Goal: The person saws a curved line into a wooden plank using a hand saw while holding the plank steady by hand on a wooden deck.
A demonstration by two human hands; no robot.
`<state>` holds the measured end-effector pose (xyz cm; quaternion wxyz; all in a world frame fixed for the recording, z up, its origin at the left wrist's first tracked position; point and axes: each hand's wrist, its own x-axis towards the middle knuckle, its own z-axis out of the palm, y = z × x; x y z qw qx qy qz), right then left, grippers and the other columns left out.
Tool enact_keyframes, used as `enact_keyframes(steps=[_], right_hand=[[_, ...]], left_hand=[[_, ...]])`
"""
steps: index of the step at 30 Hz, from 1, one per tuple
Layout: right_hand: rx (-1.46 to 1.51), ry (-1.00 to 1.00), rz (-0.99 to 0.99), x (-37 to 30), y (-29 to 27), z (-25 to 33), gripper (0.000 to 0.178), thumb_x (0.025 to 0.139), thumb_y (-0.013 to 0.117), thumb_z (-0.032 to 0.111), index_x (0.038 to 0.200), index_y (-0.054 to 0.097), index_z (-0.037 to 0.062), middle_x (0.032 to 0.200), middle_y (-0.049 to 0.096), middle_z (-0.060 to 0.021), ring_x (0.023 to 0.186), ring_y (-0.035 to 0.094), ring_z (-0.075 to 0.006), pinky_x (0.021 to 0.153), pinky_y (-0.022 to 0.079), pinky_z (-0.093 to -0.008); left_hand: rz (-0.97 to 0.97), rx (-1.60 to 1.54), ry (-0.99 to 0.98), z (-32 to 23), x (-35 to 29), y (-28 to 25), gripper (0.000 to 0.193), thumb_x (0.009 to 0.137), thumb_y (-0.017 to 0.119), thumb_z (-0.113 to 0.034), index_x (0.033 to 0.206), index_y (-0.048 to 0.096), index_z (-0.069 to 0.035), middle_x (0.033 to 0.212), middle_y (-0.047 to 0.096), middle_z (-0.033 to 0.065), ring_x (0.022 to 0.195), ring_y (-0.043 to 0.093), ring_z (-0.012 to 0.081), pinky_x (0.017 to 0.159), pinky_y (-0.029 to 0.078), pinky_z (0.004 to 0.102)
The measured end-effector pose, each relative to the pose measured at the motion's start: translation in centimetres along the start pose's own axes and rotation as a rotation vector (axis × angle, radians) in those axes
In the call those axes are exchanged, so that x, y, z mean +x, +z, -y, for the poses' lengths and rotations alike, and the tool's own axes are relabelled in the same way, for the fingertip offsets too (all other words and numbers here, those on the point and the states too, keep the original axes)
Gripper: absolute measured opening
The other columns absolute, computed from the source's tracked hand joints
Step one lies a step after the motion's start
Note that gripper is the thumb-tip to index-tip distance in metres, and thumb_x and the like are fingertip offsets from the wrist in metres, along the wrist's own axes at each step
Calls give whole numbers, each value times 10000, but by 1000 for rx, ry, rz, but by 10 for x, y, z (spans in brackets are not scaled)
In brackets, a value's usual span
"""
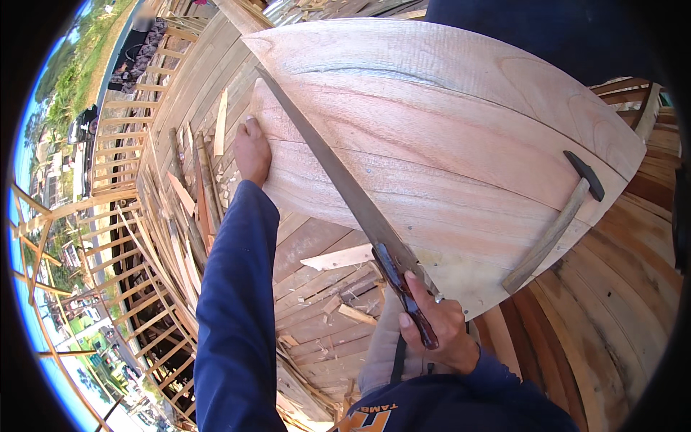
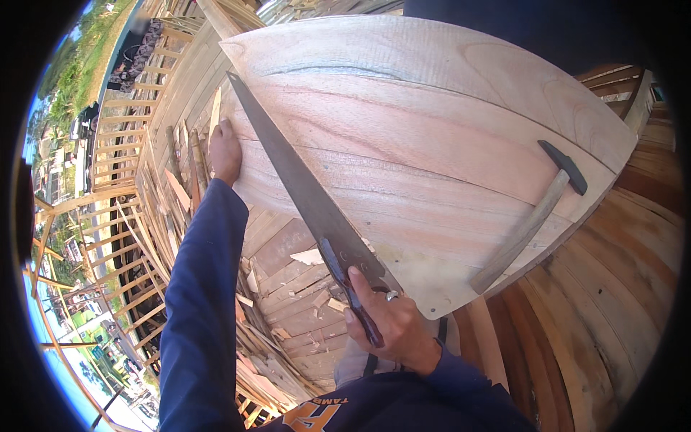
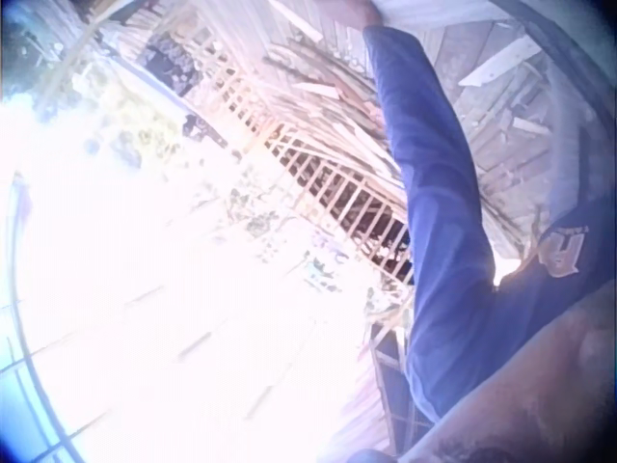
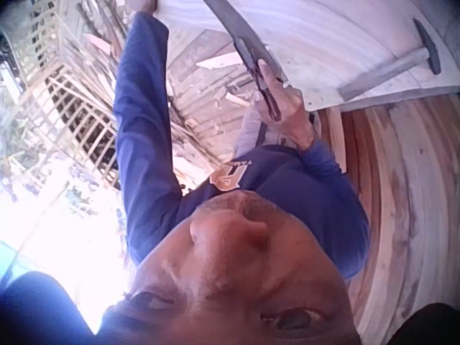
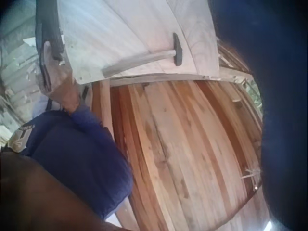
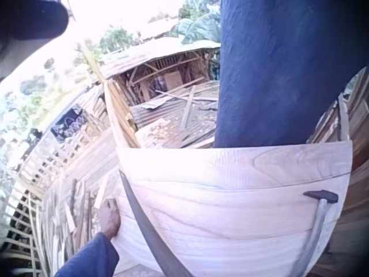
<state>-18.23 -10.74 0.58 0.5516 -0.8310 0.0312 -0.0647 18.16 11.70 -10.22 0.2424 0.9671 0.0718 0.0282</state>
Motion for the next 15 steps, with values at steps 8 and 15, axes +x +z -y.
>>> enact_keyframes(steps=[8, 15], right_hand=[[-30, 15, -8, -13, -11, 3, 556, 852, 652, 111, 1338, 528, -130, 673, 658, -120, 446, 573, -210, 476, 486, -362], [-121, 45, 46, -22, -9, 14, 554, 861, 653, 126, 1327, 525, -145, 736, 683, -170, 462, 591, -236, 477, 488, -367]], left_hand=[[48, 16, -71, -7, 1, 1, 577, 1000, 393, -488, 1089, 614, 38, 1061, 653, 335, 1053, 612, 492, 922, 451, 517], [89, -10, -157, -15, -6, -4, 587, 1001, 387, -506, 1171, 603, 12, 1138, 650, 316, 1106, 608, 469, 955, 456, 499]])
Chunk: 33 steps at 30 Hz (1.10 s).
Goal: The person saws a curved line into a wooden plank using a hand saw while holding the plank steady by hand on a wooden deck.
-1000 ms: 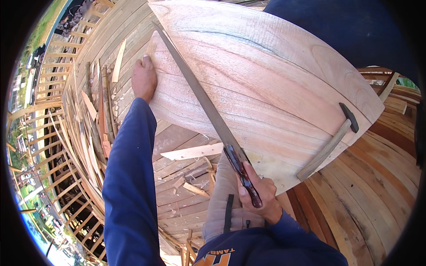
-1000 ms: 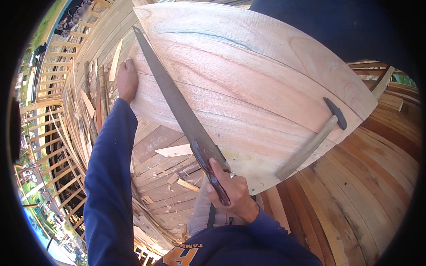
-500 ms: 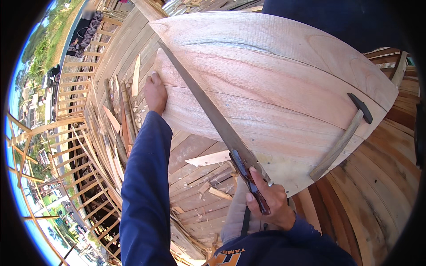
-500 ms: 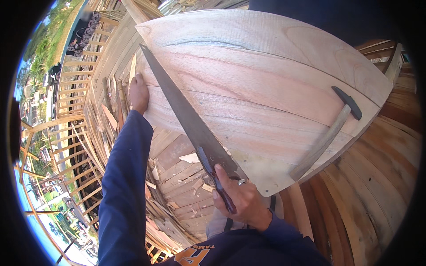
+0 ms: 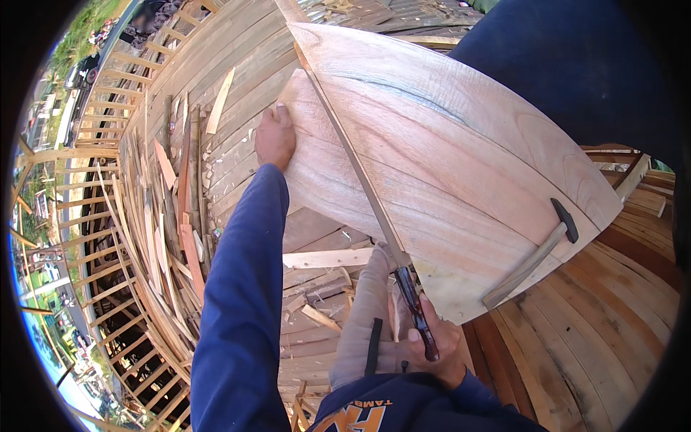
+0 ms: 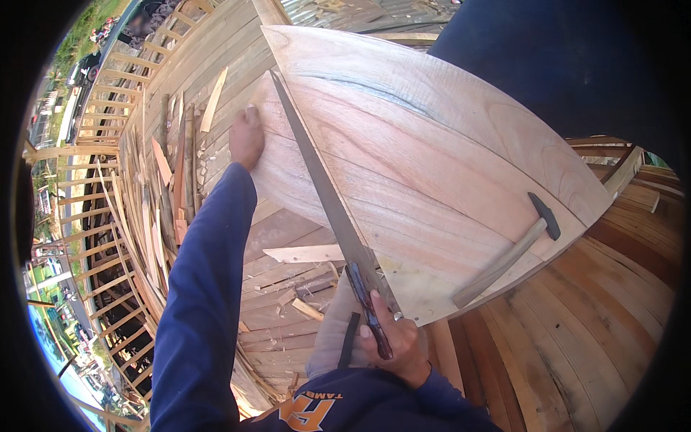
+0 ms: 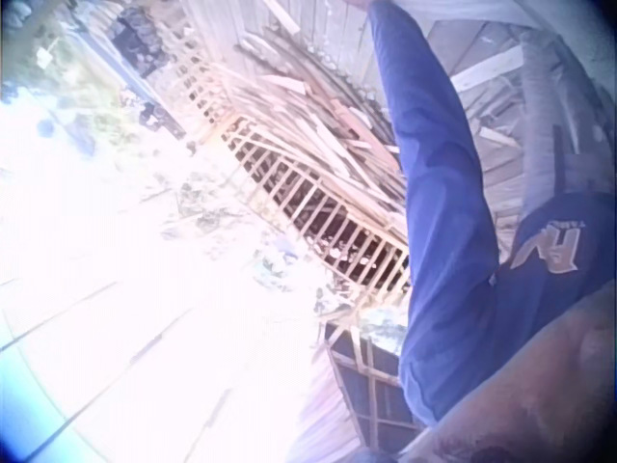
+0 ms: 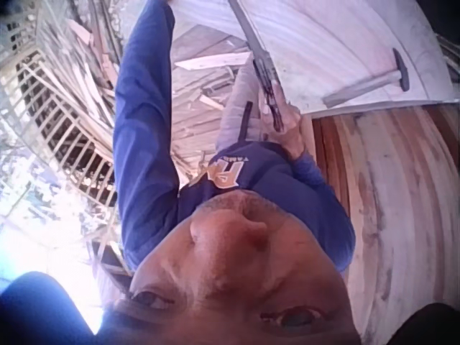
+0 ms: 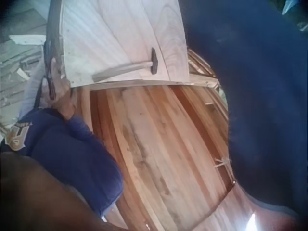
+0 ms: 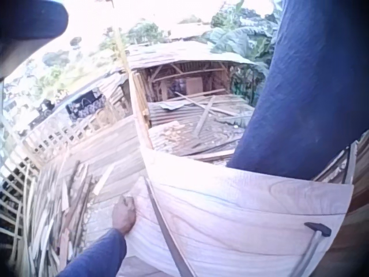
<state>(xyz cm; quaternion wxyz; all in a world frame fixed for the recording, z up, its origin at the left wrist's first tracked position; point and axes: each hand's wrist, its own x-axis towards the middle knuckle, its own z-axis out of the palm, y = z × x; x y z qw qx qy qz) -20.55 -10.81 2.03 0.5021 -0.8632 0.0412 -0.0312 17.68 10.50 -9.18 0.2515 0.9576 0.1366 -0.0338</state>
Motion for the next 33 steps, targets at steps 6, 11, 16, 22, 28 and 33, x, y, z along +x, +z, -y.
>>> enact_keyframes(steps=[6, 11, 16, 22, 28, 33], right_hand=[[18, -6, -33, 3, -3, 4, 534, 887, 628, 117, 1330, 507, -156, 826, 706, -198, 495, 617, -264, 496, 502, -366], [156, 12, -122, 57, 25, 2, 491, 917, 598, 95, 1347, 511, -127, 788, 687, -186, 502, 608, -222, 514, 501, -333], [199, 59, -82, 127, 40, 3, 496, 929, 598, 94, 1374, 503, -103, 666, 609, -145, 488, 578, -177, 507, 478, -305], [155, -67, -180, 150, 57, 1, 497, 934, 592, 104, 1387, 506, -81, 607, 571, -133, 476, 562, -160, 484, 459, -305], [159, -18, -132, 166, 50, 6, 510, 926, 595, 94, 1396, 499, -78, 597, 564, -137, 473, 561, -161, 483, 457, -305], [118, -12, -91, 145, 42, 5, 521, 923, 600, 103, 1401, 494, -76, 614, 573, -143, 473, 563, -173, 487, 460, -309]], left_hand=[[-29, 1, -12, 5, 3, 0, 581, 996, 396, -514, 1203, 592, -8, 1142, 658, 302, 1108, 617, 456, 963, 462, 497], [-15, 35, -51, -3, 0, -1, 574, 996, 401, -523, 1199, 600, -24, 1122, 666, 291, 1097, 621, 460, 945, 474, 507], [2, 18, -48, -1, -1, -4, 558, 1000, 402, -523, 1157, 606, -27, 1081, 674, 299, 1058, 635, 465, 927, 480, 517], [21, -4, -50, -11, -6, -10, 548, 1004, 398, -509, 1125, 603, -15, 1053, 679, 302, 1029, 645, 464, 911, 482, 524], [25, 5, -62, -8, -4, -12, 541, 1004, 395, -505, 1141, 594, -20, 1052, 681, 300, 1013, 647, 470, 904, 485, 525], [16, -4, -54, -9, -5, -10, 539, 1005, 392, -506, 1136, 591, -22, 1048, 679, 302, 1013, 647, 469, 904, 484, 522]])
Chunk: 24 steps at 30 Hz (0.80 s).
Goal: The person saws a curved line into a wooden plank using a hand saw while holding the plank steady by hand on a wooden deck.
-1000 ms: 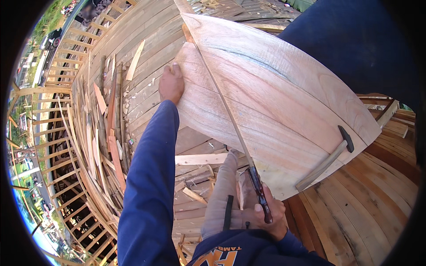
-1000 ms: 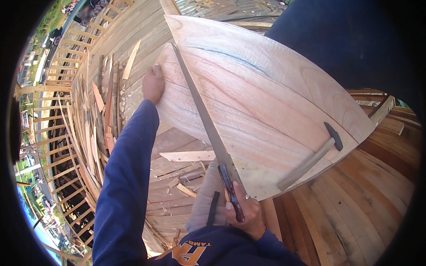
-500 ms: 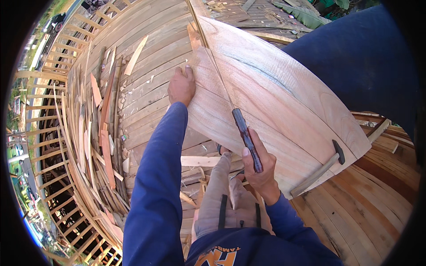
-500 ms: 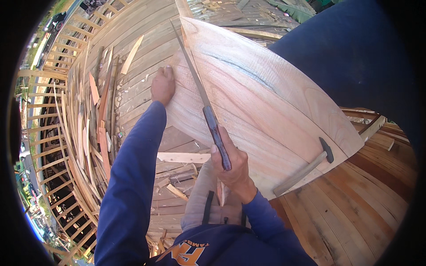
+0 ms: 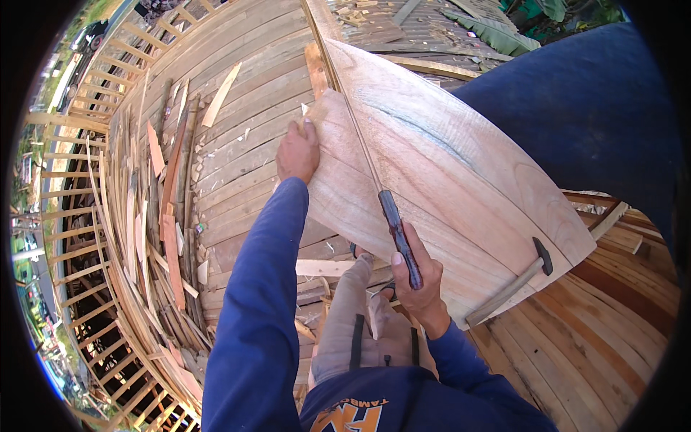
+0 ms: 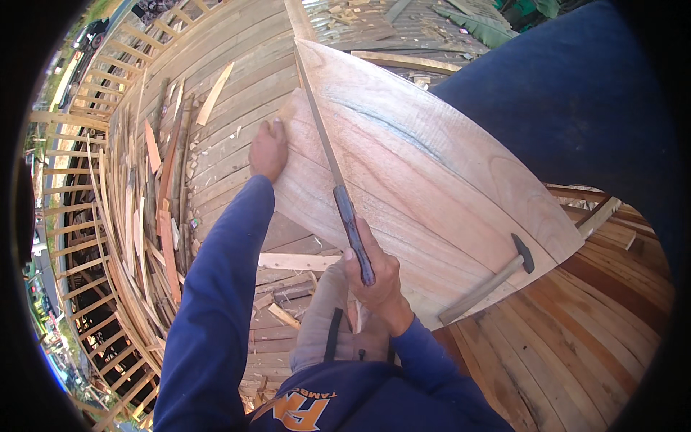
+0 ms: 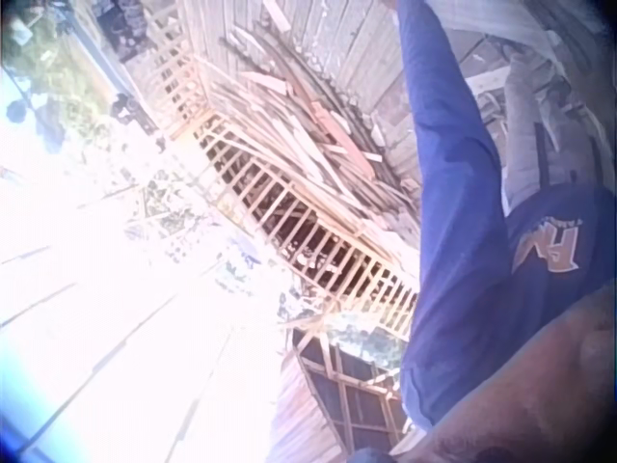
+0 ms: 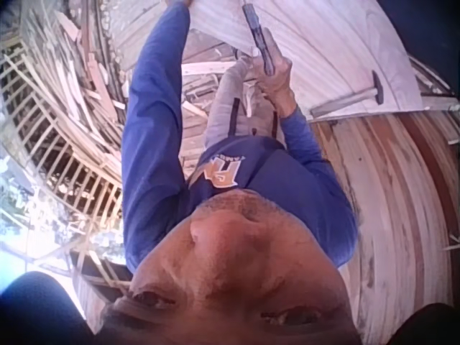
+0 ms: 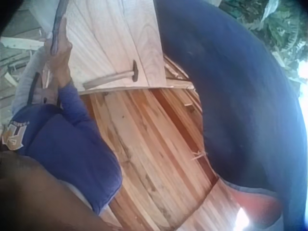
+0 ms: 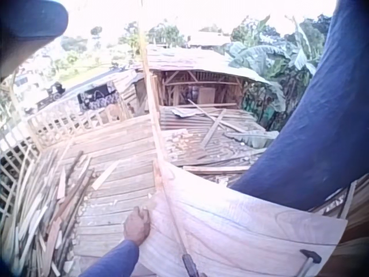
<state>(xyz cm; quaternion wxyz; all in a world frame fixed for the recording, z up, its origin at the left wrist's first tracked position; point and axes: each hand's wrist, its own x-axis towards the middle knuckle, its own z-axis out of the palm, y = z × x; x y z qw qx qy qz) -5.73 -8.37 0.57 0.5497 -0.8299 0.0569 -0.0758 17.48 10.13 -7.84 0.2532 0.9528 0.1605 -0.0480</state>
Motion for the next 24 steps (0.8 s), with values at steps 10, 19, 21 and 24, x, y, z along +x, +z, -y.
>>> enact_keyframes(steps=[10, 19, 21, 24], right_hand=[[-38, 116, 72, -96, -43, 7, 527, 941, 582, 183, 1366, 501, -118, 849, 706, -158, 629, 659, -175, 607, 517, -299], [-131, 58, 87, -142, -68, -7, 526, 914, 610, 198, 1329, 540, -117, 918, 713, -209, 603, 668, -225, 588, 525, -336], [-100, 44, 71, -122, -65, -3, 511, 913, 618, 169, 1336, 537, -108, 948, 720, -222, 605, 686, -235, 585, 535, -340], [-48, -47, 9, -72, -41, 2, 505, 935, 578, 102, 1386, 484, -105, 839, 708, -185, 573, 654, -203, 574, 522, -321]], left_hand=[[8, 18, -11, 1, 1, 1, 516, 1005, 401, -504, 1127, 589, -39, 1038, 678, 303, 1015, 643, 471, 905, 481, 525], [-6, -5, -1, 1, 2, -1, 525, 1001, 405, -504, 1113, 590, -26, 1031, 680, 301, 1003, 644, 474, 894, 483, 531], [-6, -18, -2, 1, 0, 0, 524, 999, 409, -503, 1111, 590, -25, 1028, 680, 303, 1001, 647, 470, 891, 483, 532], [-13, -5, -3, 2, 0, 1, 521, 998, 411, -498, 1104, 594, -22, 1008, 682, 307, 985, 655, 465, 885, 488, 531]])
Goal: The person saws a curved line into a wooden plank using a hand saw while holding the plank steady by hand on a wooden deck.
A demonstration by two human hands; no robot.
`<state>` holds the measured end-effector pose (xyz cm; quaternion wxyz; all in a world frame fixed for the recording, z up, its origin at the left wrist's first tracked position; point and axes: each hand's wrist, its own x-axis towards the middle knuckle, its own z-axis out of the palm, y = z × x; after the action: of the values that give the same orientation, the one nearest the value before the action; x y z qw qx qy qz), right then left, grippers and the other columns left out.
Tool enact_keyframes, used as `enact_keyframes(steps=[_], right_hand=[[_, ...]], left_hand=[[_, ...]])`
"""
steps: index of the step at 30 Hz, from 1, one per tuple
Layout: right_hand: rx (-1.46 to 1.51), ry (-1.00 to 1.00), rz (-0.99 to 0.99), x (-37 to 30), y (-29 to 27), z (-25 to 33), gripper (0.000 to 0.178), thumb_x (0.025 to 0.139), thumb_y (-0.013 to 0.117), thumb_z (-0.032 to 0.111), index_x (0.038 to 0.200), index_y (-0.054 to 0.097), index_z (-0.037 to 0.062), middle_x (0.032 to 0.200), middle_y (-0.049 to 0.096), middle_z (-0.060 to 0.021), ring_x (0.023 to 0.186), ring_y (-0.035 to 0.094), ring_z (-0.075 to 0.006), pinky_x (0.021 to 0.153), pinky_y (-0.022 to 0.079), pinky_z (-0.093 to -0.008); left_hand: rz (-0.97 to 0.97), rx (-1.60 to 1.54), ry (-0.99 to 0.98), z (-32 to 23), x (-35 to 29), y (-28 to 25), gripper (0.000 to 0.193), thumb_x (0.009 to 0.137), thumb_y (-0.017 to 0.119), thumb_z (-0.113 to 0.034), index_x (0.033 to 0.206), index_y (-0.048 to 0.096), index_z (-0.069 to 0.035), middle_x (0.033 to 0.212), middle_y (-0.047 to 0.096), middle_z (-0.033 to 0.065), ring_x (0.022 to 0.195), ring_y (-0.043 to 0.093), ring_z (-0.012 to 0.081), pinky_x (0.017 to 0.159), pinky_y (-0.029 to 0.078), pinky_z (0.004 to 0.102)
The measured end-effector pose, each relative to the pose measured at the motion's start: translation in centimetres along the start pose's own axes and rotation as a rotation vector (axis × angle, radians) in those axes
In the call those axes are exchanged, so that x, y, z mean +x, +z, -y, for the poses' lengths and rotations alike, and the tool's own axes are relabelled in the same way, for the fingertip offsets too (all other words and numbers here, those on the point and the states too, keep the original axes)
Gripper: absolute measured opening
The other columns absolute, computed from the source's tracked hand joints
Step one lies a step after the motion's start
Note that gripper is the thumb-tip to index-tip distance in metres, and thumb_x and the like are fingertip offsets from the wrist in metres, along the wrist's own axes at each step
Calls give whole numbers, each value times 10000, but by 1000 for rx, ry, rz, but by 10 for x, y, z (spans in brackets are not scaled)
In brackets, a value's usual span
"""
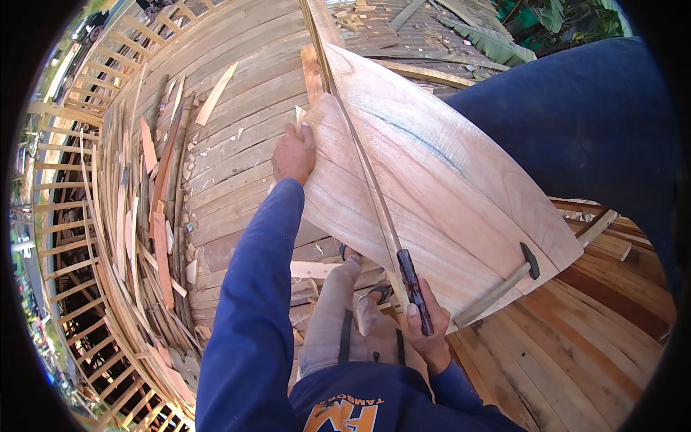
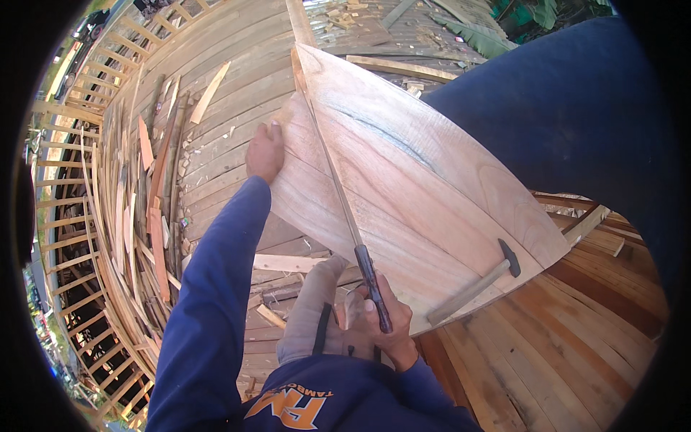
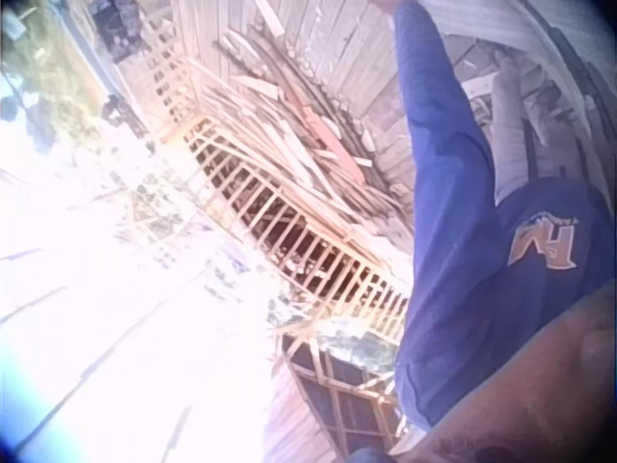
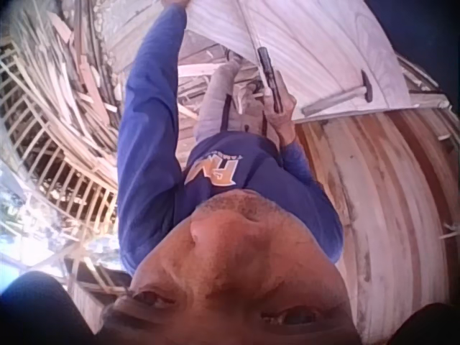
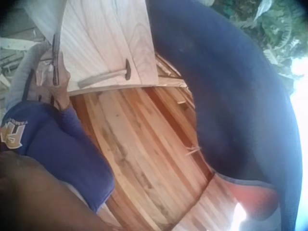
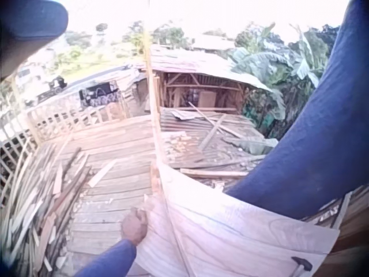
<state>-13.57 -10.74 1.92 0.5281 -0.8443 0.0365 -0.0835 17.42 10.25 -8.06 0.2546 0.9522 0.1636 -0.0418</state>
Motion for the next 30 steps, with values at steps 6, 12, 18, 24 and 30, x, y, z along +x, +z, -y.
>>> enact_keyframes(steps=[6, 12, 18, 24, 30], right_hand=[[143, 287, 56, 89, 44, 32, 471, 993, 562, 161, 1398, 498, -72, 841, 685, -109, 686, 588, -110, 631, 485, -273], [84, 56, -86, 153, 81, 10, 469, 981, 582, 177, 1385, 515, -52, 630, 573, -128, 532, 571, -155, 525, 463, -305], [80, 98, -62, 147, 75, 7, 472, 977, 579, 173, 1388, 512, -48, 646, 592, -140, 547, 600, -169, 536, 473, -307], [110, 292, 14, 84, 41, 29, 476, 987, 556, 168, 1408, 501, -46, 781, 639, -97, 664, 562, -110, 624, 473, -266], [67, 316, 61, 11, 10, 26, 492, 970, 560, 153, 1397, 492, -81, 844, 689, -142, 691, 623, -130, 655, 501, -274]], left_hand=[[26, -6, -19, -3, -1, -4, 523, 997, 415, -490, 1091, 598, -9, 976, 688, 303, 950, 665, 468, 867, 497, 533], [34, -27, -10, -6, -3, -6, 509, 1000, 415, -477, 1084, 593, -8, 973, 688, 302, 951, 663, 471, 871, 495, 534], [28, -29, 7, -1, -2, -5, 525, 1004, 404, -491, 1091, 589, -7, 978, 688, 299, 957, 661, 471, 872, 494, 533], [36, 9, -2, 0, 1, 0, 527, 1005, 398, -504, 1112, 593, -28, 1009, 687, 295, 982, 658, 466, 883, 493, 536], [15, 25, 8, 3, 4, 2, 524, 1004, 402, -508, 1125, 588, -33, 1034, 683, 294, 1008, 650, 466, 901, 482, 537]])
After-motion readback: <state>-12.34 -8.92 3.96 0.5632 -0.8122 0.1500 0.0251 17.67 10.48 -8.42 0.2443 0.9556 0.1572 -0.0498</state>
